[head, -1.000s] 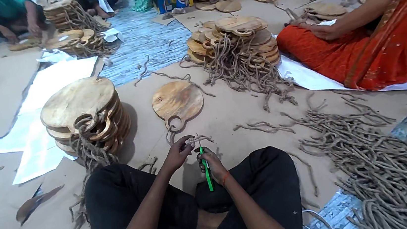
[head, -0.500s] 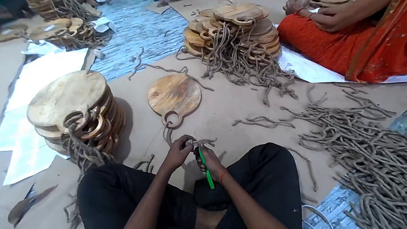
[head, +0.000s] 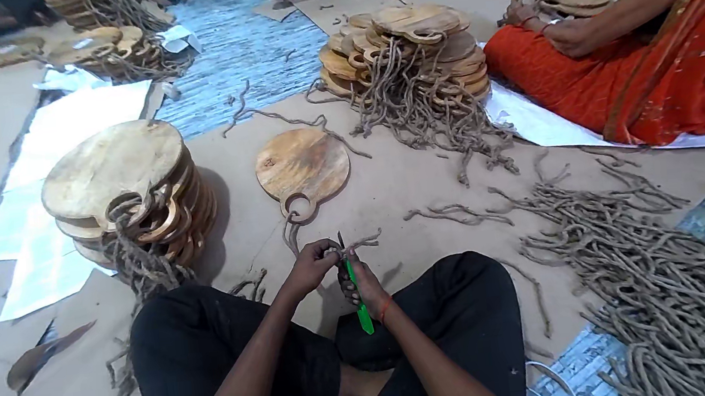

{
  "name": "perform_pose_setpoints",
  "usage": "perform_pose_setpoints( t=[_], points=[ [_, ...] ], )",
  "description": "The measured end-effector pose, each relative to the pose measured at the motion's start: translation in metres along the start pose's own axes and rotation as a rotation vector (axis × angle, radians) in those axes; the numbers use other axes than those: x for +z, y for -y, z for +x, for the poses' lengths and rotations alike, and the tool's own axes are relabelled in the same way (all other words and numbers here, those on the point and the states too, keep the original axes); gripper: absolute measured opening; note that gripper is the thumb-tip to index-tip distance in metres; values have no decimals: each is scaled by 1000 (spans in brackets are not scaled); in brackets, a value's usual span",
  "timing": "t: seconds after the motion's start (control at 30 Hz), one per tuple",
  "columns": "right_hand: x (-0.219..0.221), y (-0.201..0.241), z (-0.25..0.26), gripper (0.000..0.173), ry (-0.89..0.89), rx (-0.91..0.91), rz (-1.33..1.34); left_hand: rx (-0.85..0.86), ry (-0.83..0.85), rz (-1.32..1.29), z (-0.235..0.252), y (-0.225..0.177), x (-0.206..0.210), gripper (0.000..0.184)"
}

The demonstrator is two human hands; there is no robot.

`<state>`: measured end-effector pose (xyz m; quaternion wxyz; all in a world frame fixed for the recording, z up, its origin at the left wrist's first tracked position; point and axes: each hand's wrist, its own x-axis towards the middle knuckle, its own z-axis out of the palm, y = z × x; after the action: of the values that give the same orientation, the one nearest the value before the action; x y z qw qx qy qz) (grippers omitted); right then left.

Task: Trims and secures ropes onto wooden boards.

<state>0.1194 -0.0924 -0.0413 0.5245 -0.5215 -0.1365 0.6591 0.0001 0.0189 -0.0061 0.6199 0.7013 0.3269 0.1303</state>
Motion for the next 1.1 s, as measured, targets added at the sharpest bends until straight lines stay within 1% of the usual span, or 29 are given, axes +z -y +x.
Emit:
perform_pose_setpoints(
  t=[0.17,0.33,0.47,0.53,0.67,0.77,0.83,0.93,1.03,1.1],
  points=[
    [-1,1,-1,62,43,21,44,-8,-21,-60,1,2,1,12],
    [-3,0,-4,63,97,43,107,-33,-29,-94,4,4,2,13],
    [-3,0,-5,64,123,48,108,-62,-36,-103,5,6,0,33],
    [-3,0,-6,65,119,41,108,-42,-7,-96,5,7,0,37],
    [-1,1,-7,64,107,23,104,-39,33,-97,5,4,-1,32],
    [3,2,-6,64,81,29,85,-31,26,-110,5,3,-4,27],
    [3,2,-8,65,58,26,56,-33,33,-98,4,2,-6,31],
    [5,1,-12,65,43,-36,8,-1,60,-79,3,3,-8,39],
    [4,-1,-9,66,27,-83,-6,46,85,-109,4,2,-9,35],
    [2,-2,-5,64,29,-102,3,55,94,-108,5,1,-9,32]
  ],
)
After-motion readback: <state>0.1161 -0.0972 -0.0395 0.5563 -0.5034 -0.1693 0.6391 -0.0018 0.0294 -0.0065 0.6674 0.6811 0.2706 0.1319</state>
